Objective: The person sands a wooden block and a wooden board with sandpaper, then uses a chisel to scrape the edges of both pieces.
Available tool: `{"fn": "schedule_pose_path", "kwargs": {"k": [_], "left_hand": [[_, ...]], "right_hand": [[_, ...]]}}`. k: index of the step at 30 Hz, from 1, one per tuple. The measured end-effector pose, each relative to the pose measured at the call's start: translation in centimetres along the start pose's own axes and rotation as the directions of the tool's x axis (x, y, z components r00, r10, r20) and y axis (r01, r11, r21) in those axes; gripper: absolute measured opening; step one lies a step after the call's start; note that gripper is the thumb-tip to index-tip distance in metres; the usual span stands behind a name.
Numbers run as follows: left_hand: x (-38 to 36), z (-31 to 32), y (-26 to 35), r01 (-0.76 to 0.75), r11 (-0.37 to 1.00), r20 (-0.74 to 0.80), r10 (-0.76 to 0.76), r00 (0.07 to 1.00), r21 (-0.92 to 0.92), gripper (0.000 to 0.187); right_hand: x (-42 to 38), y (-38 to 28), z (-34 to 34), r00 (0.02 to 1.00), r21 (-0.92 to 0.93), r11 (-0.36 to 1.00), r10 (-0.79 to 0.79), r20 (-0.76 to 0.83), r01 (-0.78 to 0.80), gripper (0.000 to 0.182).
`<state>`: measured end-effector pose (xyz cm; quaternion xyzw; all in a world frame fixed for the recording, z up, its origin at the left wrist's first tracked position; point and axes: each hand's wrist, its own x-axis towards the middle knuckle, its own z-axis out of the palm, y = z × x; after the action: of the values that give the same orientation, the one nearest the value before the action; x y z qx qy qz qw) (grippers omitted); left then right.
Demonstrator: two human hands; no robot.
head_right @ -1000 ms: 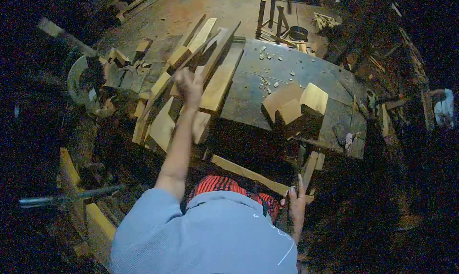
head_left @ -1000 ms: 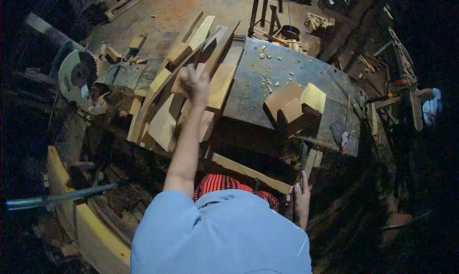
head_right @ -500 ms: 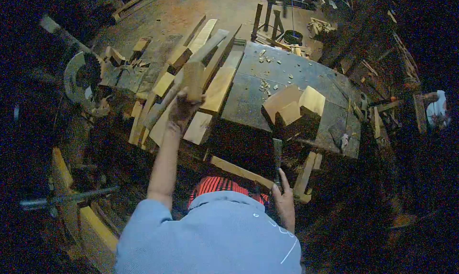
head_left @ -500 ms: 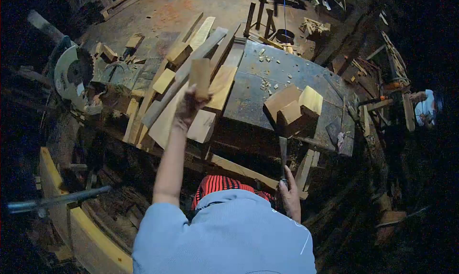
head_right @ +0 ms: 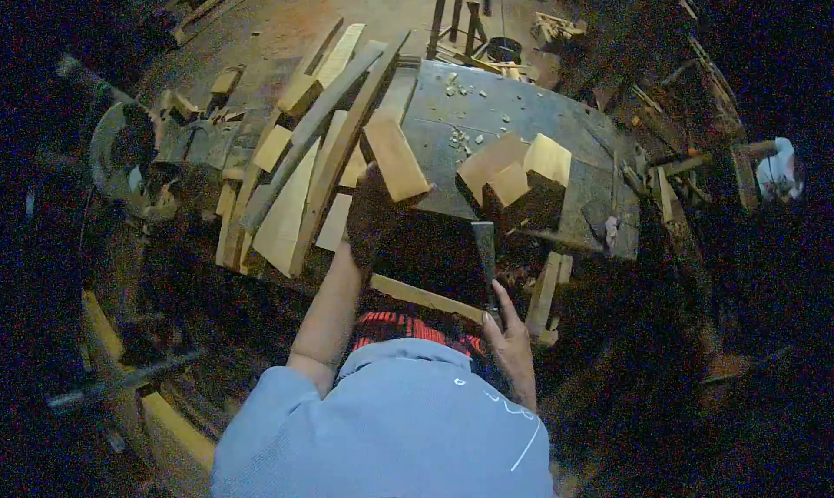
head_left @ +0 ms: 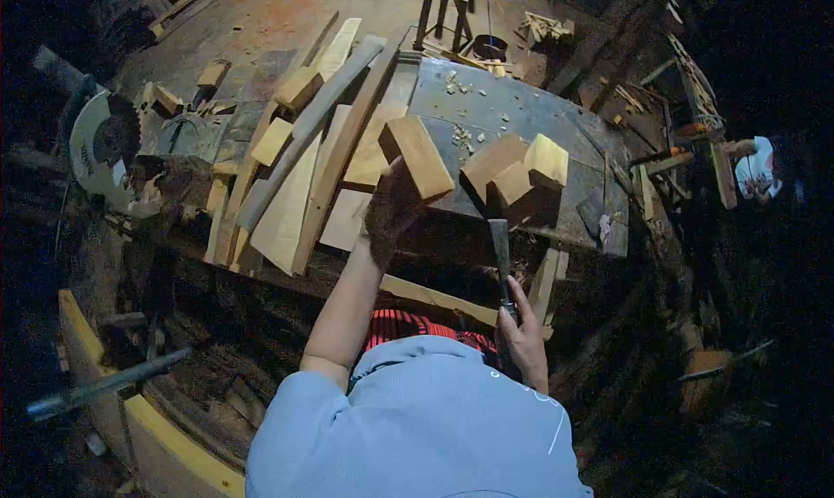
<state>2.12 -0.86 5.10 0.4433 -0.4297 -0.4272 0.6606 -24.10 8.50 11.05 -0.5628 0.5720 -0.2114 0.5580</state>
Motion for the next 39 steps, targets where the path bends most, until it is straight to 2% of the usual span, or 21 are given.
{"fn": "schedule_pose_path", "kwargs": {"k": [1,2,3,5,7,8,10,12,14,17,19,24,26,29,32,36,39], "left_hand": [[0.3,0.4,0.2,0.097,0.968,-0.033,-0.107,0.994,-0.231,0.057],[0.6,0.6,0.1,0.178,0.875,-0.041,-0.220,0.975,-0.451,0.061],[1.0,0.5,-0.4,0.190,0.872,-0.028,-0.227,0.973,-0.451,0.061],[1.6,0.0,-1.6,0.352,0.527,0.146,-0.394,0.908,-0.774,0.070],[2.3,0.2,-2.5,0.349,0.565,0.105,-0.419,0.902,-0.748,0.072],[2.4,0.5,-2.5,0.339,0.605,0.058,-0.435,0.899,-0.720,0.073],[2.7,0.9,-2.4,0.391,0.636,0.051,-0.483,0.874,-0.665,0.074],[2.8,1.4,-2.4,0.442,0.661,0.040,-0.530,0.847,-0.607,0.075],[2.7,1.6,-2.9,0.449,0.731,-0.020,-0.534,0.845,-0.514,0.077],[2.2,1.6,-3.5,0.486,0.716,0.056,-0.533,0.844,-0.501,0.081],[1.9,1.5,-4.4,0.494,0.731,0.037,-0.544,0.839,-0.471,0.080],[1.6,2.5,-2.1,0.494,0.762,0.003,-0.543,0.840,-0.418,0.079],[1.7,2.5,-1.9,0.542,0.732,0.022,-0.587,0.810,-0.413,0.079],[1.8,2.5,-1.8,0.546,0.733,0.086,-0.564,0.821,-0.405,0.077],[1.0,3.6,-0.1,0.549,0.765,0.059,-0.565,0.823,-0.337,0.074],[0.5,3.6,-1.0,0.567,0.710,0.114,-0.578,0.808,-0.417,0.074],[0.5,3.7,0.2,0.531,0.734,0.055,-0.565,0.823,-0.423,0.073]], "right_hand": [[0.0,-0.3,0.1,0.998,-0.127,0.990,-0.066,-0.010,0.065,0.050],[0.0,-0.6,0.1,0.998,-0.122,0.991,-0.060,-0.022,0.057,0.050],[0.0,-0.8,0.2,0.997,-0.165,0.983,-0.077,0.001,0.076,0.052],[-0.3,-1.6,0.4,0.996,-0.206,0.975,-0.082,0.021,0.084,0.053],[-0.5,-2.6,0.8,0.991,-0.150,0.987,-0.029,0.130,0.049,0.053],[-0.4,-2.9,0.9,0.991,-0.150,0.988,-0.027,0.129,0.046,0.053],[-0.2,-3.4,1.2,0.970,-0.222,0.972,-0.029,0.240,0.084,0.053],[-0.2,-3.7,1.6,0.967,-0.204,0.970,-0.078,0.242,0.129,0.054],[-0.2,-4.7,1.7,0.964,-0.222,0.973,0.001,0.265,0.060,0.054],[0.1,-4.1,1.8,0.971,-0.228,0.966,-0.067,0.230,0.121,0.053],[0.2,-4.0,1.7,0.972,-0.228,0.967,-0.064,0.227,0.117,0.053],[0.2,-3.3,1.7,0.972,-0.214,0.968,-0.081,0.220,0.129,0.053],[0.3,-2.9,1.6,0.974,-0.252,0.958,-0.081,0.214,0.135,0.052],[0.4,-3.3,1.6,0.975,-0.205,0.970,-0.085,0.207,0.128,0.052],[0.8,-3.9,1.6,0.981,-0.219,0.970,-0.067,0.183,0.107,0.052],[1.1,-4.1,1.3,0.981,-0.251,0.964,-0.038,0.191,0.086,0.052],[0.8,-3.4,1.5,0.974,-0.262,0.953,-0.100,0.201,0.152,0.052]]}}
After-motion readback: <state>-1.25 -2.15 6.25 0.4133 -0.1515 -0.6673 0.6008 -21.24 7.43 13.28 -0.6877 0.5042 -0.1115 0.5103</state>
